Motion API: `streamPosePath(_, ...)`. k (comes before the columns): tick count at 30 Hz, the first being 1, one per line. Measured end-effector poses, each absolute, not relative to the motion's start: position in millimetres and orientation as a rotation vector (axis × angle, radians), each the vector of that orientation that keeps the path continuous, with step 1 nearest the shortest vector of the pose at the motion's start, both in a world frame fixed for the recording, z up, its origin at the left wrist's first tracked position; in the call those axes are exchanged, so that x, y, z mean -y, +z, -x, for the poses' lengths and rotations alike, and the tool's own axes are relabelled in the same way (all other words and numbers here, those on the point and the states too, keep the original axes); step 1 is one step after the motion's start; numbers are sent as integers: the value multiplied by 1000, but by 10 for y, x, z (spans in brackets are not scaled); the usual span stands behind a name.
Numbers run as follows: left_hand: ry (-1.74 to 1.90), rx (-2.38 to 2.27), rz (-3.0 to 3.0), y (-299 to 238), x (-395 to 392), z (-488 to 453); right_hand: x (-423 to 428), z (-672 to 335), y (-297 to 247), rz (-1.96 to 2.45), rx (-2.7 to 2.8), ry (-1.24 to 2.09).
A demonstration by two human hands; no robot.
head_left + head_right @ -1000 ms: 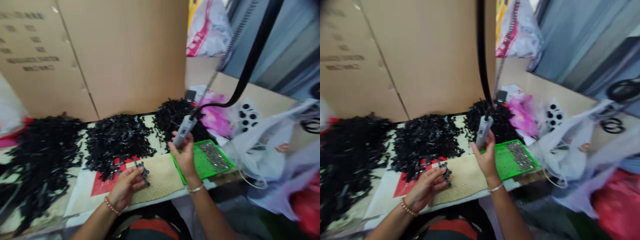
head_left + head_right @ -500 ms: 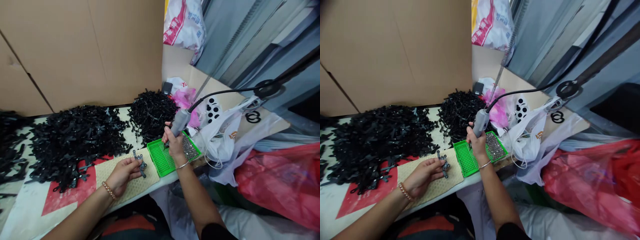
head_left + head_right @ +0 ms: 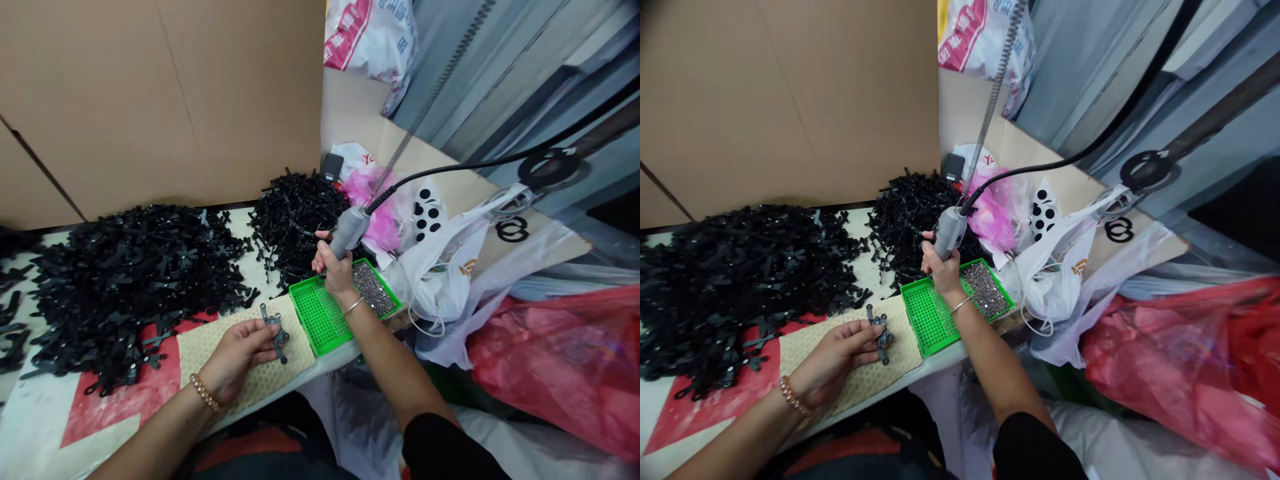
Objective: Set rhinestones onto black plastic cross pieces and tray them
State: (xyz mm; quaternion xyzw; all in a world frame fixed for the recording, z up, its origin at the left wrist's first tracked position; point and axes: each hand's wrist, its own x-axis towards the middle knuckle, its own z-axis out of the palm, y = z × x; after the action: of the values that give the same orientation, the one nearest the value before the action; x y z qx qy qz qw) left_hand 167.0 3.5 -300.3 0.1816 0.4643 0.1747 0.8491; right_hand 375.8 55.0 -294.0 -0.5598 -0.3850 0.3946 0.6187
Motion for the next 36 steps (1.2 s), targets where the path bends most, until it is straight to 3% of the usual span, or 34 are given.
streamPosePath(36, 376, -953, -403, -3079, -11, -1655, -553, -3796, -3118, 1315, 933, 975)
